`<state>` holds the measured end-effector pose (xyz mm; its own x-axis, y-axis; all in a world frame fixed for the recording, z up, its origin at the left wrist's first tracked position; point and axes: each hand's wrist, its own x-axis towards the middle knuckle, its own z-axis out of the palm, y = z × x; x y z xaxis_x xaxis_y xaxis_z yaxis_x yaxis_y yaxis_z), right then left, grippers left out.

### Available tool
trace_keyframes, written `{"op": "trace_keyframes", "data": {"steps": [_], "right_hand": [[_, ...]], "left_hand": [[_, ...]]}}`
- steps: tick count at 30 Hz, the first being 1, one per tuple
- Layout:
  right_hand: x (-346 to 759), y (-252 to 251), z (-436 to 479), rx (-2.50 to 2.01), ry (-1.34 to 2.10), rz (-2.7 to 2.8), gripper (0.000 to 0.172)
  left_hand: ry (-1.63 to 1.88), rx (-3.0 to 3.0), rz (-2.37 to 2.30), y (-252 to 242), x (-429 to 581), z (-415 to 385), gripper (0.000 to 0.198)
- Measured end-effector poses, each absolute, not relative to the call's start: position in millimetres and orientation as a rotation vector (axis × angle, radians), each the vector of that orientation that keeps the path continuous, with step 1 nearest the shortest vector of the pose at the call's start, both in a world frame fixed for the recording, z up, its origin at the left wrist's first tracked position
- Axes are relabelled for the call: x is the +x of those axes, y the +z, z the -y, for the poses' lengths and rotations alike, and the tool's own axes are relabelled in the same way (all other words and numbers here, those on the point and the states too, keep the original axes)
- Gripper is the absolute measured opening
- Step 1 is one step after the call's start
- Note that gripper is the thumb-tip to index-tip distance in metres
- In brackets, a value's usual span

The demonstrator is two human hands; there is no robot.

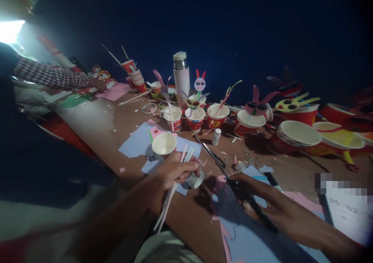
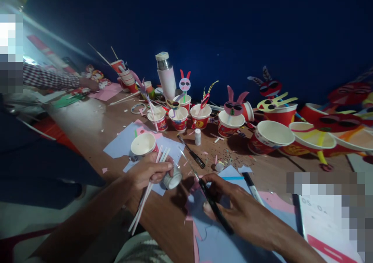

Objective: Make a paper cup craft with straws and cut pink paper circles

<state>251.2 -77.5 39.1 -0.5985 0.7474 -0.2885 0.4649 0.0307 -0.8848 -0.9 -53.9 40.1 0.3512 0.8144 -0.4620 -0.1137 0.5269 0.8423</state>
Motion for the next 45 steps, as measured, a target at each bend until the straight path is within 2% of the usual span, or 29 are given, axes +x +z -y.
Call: {"op": "trace_keyframes", "data": {"steps": [5,11,23,32,45], "right_hand": [[254.2,40.3,80.4,-1.139,1.843,1.941,0.039],[251.2,41.0,88.8,-1.085,2.015,1.777,0.036],[242.9,44.3,88.8,-1.181,1.828,1.906,0.033],[243.9,40.5,87.5,-1.193,1.856,1.882,0.041],[245.6,49.2,86.3,-1.224,1.819,2.011,0.038]], "left_hand": [[0.656,0.791,-0.991,40.3,-1.3,54.1,0.013],[0.638,0.799,-0.959,34.6,-1.1,53.4,0.012],[0.610,0.745,-0.959,30.5,-1.9,49.7,0.015],[0.631,0.732,-0.966,26.5,1.5,49.5,0.012],[0.611,0.707,-0.963,26.1,3.4,46.9,0.006]]}}
